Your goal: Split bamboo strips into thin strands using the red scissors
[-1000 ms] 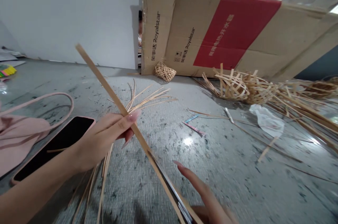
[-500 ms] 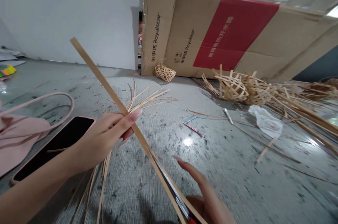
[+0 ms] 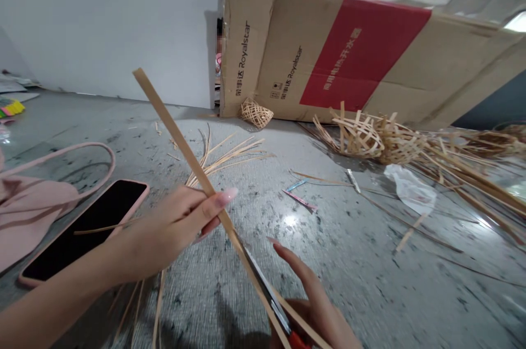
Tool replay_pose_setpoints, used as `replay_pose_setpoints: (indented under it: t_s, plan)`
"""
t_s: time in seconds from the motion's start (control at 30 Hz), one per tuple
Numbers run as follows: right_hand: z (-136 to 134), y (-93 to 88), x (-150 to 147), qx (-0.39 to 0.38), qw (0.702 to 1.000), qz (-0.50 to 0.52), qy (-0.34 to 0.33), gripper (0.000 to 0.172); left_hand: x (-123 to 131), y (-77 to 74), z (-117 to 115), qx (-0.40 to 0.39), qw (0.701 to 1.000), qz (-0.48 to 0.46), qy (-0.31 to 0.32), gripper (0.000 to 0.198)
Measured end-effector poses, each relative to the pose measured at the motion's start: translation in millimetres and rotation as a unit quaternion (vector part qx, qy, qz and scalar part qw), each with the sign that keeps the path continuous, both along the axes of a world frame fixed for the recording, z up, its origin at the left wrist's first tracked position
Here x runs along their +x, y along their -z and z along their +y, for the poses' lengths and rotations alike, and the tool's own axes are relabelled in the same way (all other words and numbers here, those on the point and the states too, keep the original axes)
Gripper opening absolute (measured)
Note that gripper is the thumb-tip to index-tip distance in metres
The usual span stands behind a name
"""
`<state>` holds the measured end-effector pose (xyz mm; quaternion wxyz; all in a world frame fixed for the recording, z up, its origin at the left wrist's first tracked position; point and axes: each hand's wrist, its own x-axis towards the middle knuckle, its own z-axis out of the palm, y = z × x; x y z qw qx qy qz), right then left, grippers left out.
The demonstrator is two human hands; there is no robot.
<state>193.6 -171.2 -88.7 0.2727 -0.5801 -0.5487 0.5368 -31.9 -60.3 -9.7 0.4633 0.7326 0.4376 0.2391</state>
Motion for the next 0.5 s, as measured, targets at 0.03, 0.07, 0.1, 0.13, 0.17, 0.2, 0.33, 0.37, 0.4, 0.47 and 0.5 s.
replay_pose_setpoints:
  t_s: [0.03, 0.07, 0.1, 0.13, 0.17, 0.2, 0.33, 0.37, 0.4, 0.47, 0.5]
  plan:
    - [1.0, 0.5, 0.6, -0.001, 1.0, -0.004, -0.003, 0.097, 0.9, 1.0, -0.9, -0.003, 1.0, -0.001, 0.006, 0.044]
    - [1.9, 1.1, 0.9, -0.001, 1.0, -0.012, -0.003, 0.097, 1.6, 2.0, -1.6, -0.004, 1.0, -0.003, 0.009, 0.044]
    - [2.7, 1.8, 1.1, 0.0, 1.0, -0.022, -0.002, 0.096, 2.1, 3.2, -2.2, -0.003, 1.0, -0.009, 0.011, 0.044]
    - [3.2, 2.7, 1.0, 0.004, 1.0, -0.03, -0.001, 0.095, 2.3, 4.4, -2.6, -0.003, 1.0, -0.013, 0.01, 0.043]
    - [3.6, 3.9, 0.8, 0.011, 0.999, -0.037, -0.001, 0.093, 2.3, 5.6, -2.8, -0.002, 1.0, -0.015, 0.006, 0.043]
    - [3.8, 5.0, 0.4, 0.019, 0.999, -0.042, -0.002, 0.092, 2.3, 6.7, -2.9, -0.003, 1.0, -0.012, 0.002, 0.043]
    - [4.1, 6.1, -1.8, 0.026, 0.998, -0.061, 0.001, 0.096, 3.3, 9.2, -2.9, -0.005, 1.0, -0.009, -0.005, 0.044]
    - [4.0, 4.5, -2.2, 0.024, 0.998, -0.062, 0.002, 0.096, 4.2, 9.2, -3.0, -0.005, 1.0, -0.013, -0.004, 0.045]
    - [3.8, 2.3, -2.6, 0.019, 0.998, -0.061, 0.003, 0.096, 5.2, 8.9, -3.2, -0.003, 1.0, -0.014, -0.005, 0.046]
    - [3.2, -3.5, -3.0, 0.001, 0.998, -0.054, 0.012, 0.094, 7.4, 7.7, -3.6, 0.001, 1.0, -0.007, -0.009, 0.047]
    - [2.8, -6.2, -2.8, -0.006, 0.999, -0.049, 0.019, 0.094, 8.4, 7.0, -3.8, 0.002, 1.0, -0.001, -0.012, 0.047]
